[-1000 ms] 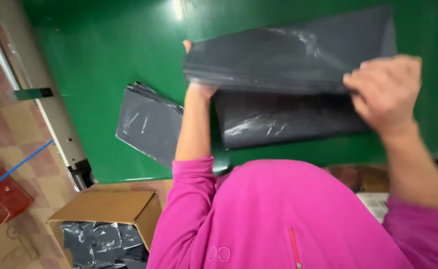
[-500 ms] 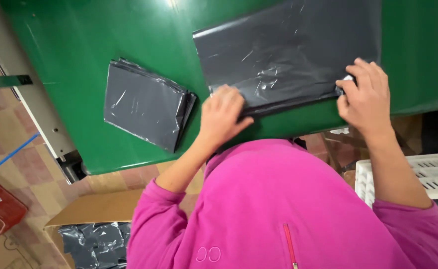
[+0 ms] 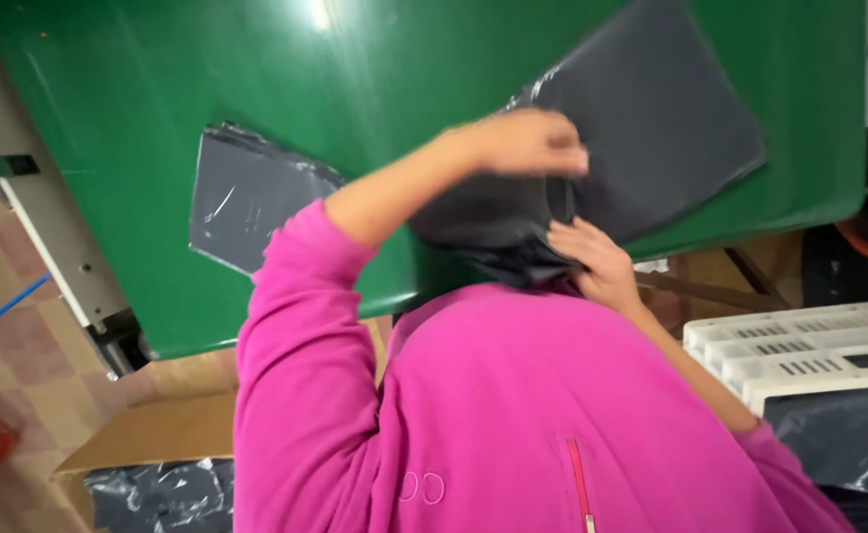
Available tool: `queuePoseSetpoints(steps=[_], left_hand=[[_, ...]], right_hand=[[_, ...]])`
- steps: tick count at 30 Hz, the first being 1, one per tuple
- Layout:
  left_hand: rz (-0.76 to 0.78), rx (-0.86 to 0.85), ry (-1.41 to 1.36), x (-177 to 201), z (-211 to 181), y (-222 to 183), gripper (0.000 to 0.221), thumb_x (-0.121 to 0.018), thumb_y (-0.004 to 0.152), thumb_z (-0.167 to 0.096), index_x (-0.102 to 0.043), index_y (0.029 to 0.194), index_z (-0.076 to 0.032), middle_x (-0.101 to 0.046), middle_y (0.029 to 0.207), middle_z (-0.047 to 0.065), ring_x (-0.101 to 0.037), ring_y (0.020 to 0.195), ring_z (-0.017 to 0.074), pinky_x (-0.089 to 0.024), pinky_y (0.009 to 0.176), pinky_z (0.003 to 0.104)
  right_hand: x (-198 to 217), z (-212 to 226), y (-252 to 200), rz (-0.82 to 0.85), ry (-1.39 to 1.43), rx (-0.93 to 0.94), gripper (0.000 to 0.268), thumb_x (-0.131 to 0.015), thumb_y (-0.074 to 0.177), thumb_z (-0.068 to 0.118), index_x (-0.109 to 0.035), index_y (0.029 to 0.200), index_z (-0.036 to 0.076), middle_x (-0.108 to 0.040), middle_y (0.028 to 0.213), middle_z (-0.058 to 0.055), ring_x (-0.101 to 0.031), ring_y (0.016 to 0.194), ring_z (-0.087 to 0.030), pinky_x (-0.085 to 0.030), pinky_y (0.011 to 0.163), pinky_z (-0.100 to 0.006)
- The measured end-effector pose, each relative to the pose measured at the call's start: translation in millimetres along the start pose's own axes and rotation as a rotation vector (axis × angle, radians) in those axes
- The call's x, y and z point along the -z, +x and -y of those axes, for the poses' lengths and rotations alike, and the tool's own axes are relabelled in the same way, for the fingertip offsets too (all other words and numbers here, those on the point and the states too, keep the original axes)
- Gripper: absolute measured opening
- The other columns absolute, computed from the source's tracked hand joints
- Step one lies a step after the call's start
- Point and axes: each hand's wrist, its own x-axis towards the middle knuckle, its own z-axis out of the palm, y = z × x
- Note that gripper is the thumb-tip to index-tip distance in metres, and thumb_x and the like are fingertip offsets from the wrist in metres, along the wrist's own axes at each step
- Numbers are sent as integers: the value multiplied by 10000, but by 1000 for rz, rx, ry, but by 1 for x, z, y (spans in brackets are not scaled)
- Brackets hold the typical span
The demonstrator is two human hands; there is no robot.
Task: Folding large black plastic bags on a conveyor belt and stacking them.
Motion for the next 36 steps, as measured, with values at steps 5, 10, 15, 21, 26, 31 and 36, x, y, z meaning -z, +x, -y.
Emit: queuePoseSetpoints(steps=[5, 10, 15, 21, 26, 31, 36], left_hand=[[148, 682, -787, 50, 45, 29, 952, -161, 882, -795, -791, 959, -86, -829, 954, 14, -827, 891, 148, -588, 793, 310], [-234, 495, -234, 13, 100, 39, 769, -398, 1019, -744, -797, 993, -87, -624, 776, 39, -570, 697, 231, -446, 668, 374], [-797, 294, 588, -14, 57, 65, 476, -759, 878, -539, -610, 1038, -116, -661, 924, 30, -670, 844, 288, -545, 689, 428], [-1074, 371, 701, -24, 5, 60, 382, -759, 723, -427, -603, 951, -164, -595, 976, 30, -635, 924, 277, -529, 618, 435], [-989, -213, 509, -32, -84, -51, 294, -747, 907, -374, -597, 1035, -156, -601, 1023, 21, -640, 919, 221, -540, 676, 375], [-1187, -34, 544, -7, -140, -254, 321, -780, 862, -374, -628, 1041, -154, -639, 1020, 24, -658, 926, 268, -544, 739, 405], [-1516, 372, 465, 16, -83, -400, 260, -746, 946, -353, -650, 1039, -130, -682, 924, 62, -710, 832, 295, -570, 723, 397]], right_hand=[[-32, -78, -84, -452, 835, -648, 124, -576, 1078, -20, -688, 1128, -4, -716, 1099, -84, -658, 1076, -207, -514, 1009, -378], [9, -85, -55, -723, 1259, -965, 155, -567, 1132, 230, -550, 1098, 79, -622, 949, -36, -553, 750, -158, -463, 656, -335], [32, -74, -29, -674, 1294, -1159, 266, -557, 1105, 371, -484, 1216, 141, -608, 1133, -42, -638, 850, -223, -520, 692, -401], [16, -109, -54, -716, 1272, -944, 479, -512, 1120, 372, -501, 1448, 23, -595, 1455, -155, -633, 1221, -311, -534, 1012, -450], [4, -30, -12, -742, 655, -457, 664, -626, 1158, 403, -246, 1560, 36, -418, 1626, -213, -534, 1452, -367, -506, 1225, -491], [-90, -18, 55, -764, 651, -131, 736, -672, 1096, 378, -250, 1597, 43, -429, 1639, -198, -517, 1480, -336, -493, 1222, -492], [-205, 117, 119, -509, 487, -146, 510, -771, 1033, 170, -521, 1416, -54, -609, 1368, -130, -584, 1247, -230, -480, 1160, -388]])
